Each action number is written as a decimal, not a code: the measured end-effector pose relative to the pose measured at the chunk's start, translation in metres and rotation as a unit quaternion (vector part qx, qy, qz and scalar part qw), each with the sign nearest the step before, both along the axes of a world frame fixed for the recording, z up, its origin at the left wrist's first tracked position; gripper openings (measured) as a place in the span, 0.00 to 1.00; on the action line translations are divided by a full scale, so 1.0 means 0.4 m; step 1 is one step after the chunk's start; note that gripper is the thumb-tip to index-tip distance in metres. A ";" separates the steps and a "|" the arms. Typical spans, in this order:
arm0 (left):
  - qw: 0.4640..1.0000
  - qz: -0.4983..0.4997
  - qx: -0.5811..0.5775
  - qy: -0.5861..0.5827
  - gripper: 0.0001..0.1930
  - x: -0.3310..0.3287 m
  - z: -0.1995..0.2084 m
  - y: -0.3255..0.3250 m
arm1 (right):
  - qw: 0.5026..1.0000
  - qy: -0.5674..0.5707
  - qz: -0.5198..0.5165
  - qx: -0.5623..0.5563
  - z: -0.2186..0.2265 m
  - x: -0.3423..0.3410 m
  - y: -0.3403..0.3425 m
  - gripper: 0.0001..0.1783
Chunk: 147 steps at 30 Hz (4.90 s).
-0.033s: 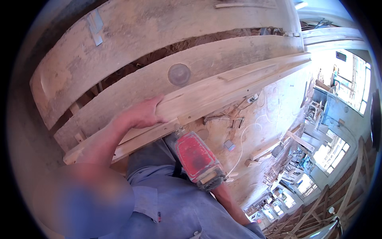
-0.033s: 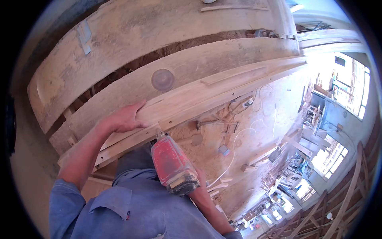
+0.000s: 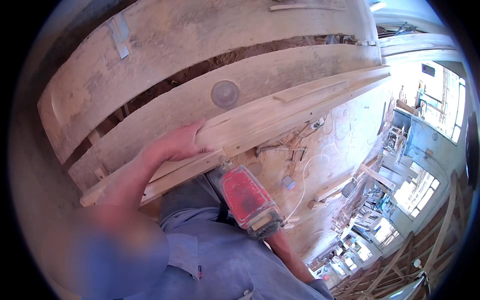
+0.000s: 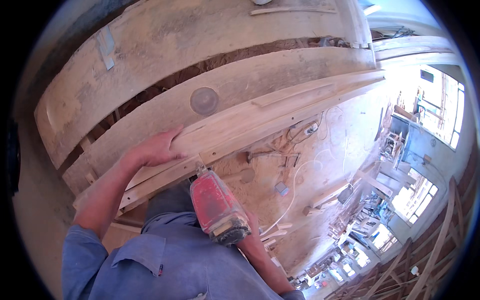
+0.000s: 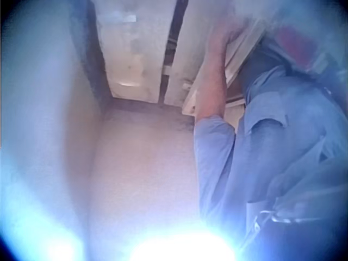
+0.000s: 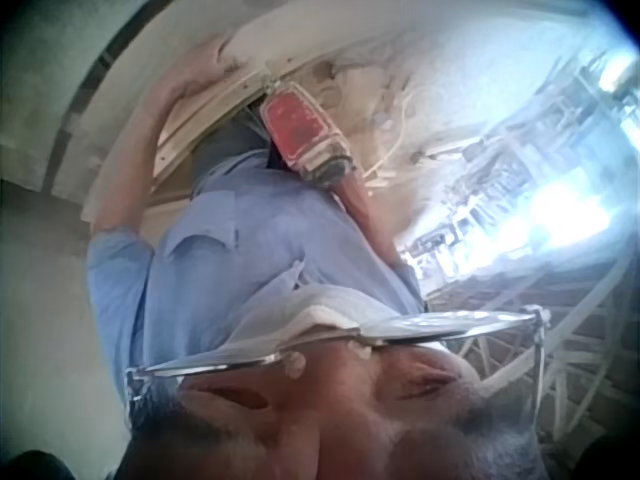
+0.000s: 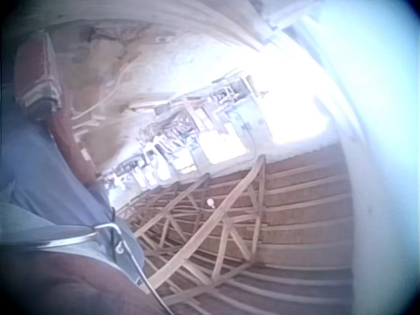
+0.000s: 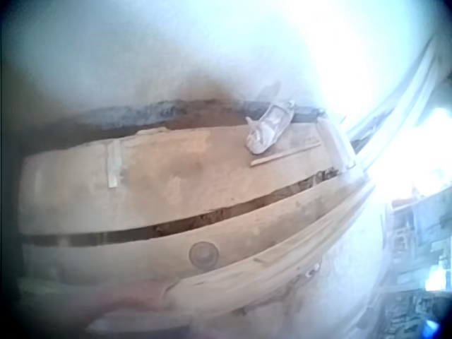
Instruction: The person assembles a wooden furniture frame by hand, positioning planks and using a nail gun to secure them. They apply glue to a small wooden piece and attach it to the structure, then continue fastening components with the nail gun.
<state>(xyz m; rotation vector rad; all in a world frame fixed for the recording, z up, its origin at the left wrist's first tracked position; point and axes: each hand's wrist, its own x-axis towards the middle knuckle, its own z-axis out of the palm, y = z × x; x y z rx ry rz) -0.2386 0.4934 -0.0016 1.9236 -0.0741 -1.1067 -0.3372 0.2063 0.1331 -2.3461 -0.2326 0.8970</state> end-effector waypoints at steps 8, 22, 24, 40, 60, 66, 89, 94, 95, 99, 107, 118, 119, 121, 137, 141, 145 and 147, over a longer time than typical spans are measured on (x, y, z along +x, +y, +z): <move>0.987 0.132 -0.049 0.073 0.37 0.001 -0.029 0.020 | 1.000 0.003 -0.016 0.000 0.028 -0.010 0.009 0.30; 0.984 0.170 -0.001 0.050 0.34 -0.019 -0.081 0.014 | 0.997 -0.006 -0.078 0.010 0.060 -0.015 -0.002 0.31; 0.984 0.172 0.006 0.043 0.34 -0.020 -0.079 0.015 | 0.995 0.006 -0.104 0.005 0.073 -0.008 -0.001 0.31; 0.991 0.130 0.008 0.026 0.30 -0.024 -0.090 0.008 | 0.970 0.107 -0.217 0.021 0.114 0.067 0.025 0.31; 0.992 0.127 0.003 0.005 0.31 -0.006 -0.075 -0.003 | 0.992 0.049 -0.109 -0.044 0.103 0.047 0.024 0.29; 0.990 0.137 0.007 0.020 0.31 -0.009 -0.081 -0.002 | 0.991 0.053 -0.098 -0.080 0.084 0.005 -0.004 0.29; 0.989 0.146 -0.008 -0.008 0.31 -0.038 -0.115 0.013 | 0.992 -0.020 -0.071 -0.105 0.072 -0.075 0.009 0.26; 0.990 0.136 -0.010 -0.028 0.30 -0.033 -0.097 0.009 | 0.988 -0.029 -0.121 -0.095 0.086 -0.117 -0.013 0.24; 0.989 0.142 -0.016 -0.030 0.29 -0.032 -0.092 0.010 | 0.986 -0.017 -0.135 -0.092 0.085 -0.122 -0.015 0.24; 0.990 0.143 0.003 -0.008 0.29 -0.023 -0.055 0.003 | 0.974 0.024 -0.201 -0.101 0.100 -0.145 -0.022 0.23; 0.872 0.208 0.110 -0.430 0.21 -0.089 -0.025 -0.011 | 0.990 -0.020 -0.139 -0.014 0.051 -0.166 -0.142 0.23; 0.858 0.335 0.178 -0.347 0.24 -0.476 0.025 0.120 | 0.992 -0.037 0.037 -0.117 -0.070 -0.176 -0.214 0.33; 0.842 0.324 0.207 -0.379 0.27 -0.531 0.014 0.148 | 0.997 -0.006 -0.017 -0.068 -0.055 -0.176 -0.197 0.33; 0.853 0.275 0.235 -0.376 0.35 -0.589 0.056 0.179 | 0.995 -0.042 -0.083 -0.034 -0.064 -0.198 -0.156 0.30; 0.953 0.179 0.140 -0.199 0.24 -0.556 0.156 0.418 | 0.982 0.028 -0.119 -0.142 0.110 -0.291 0.088 0.28; 0.951 0.125 0.170 -0.225 0.26 -0.511 0.181 0.421 | 0.977 0.058 -0.134 -0.153 0.139 -0.309 0.115 0.30; 0.948 0.135 0.153 -0.245 0.30 -0.545 0.125 0.447 | 0.981 0.034 -0.123 -0.147 0.125 -0.323 0.121 0.26; 0.945 0.134 0.157 -0.252 0.32 -0.576 0.114 0.484 | 0.978 0.027 -0.170 -0.115 0.121 -0.339 0.127 0.24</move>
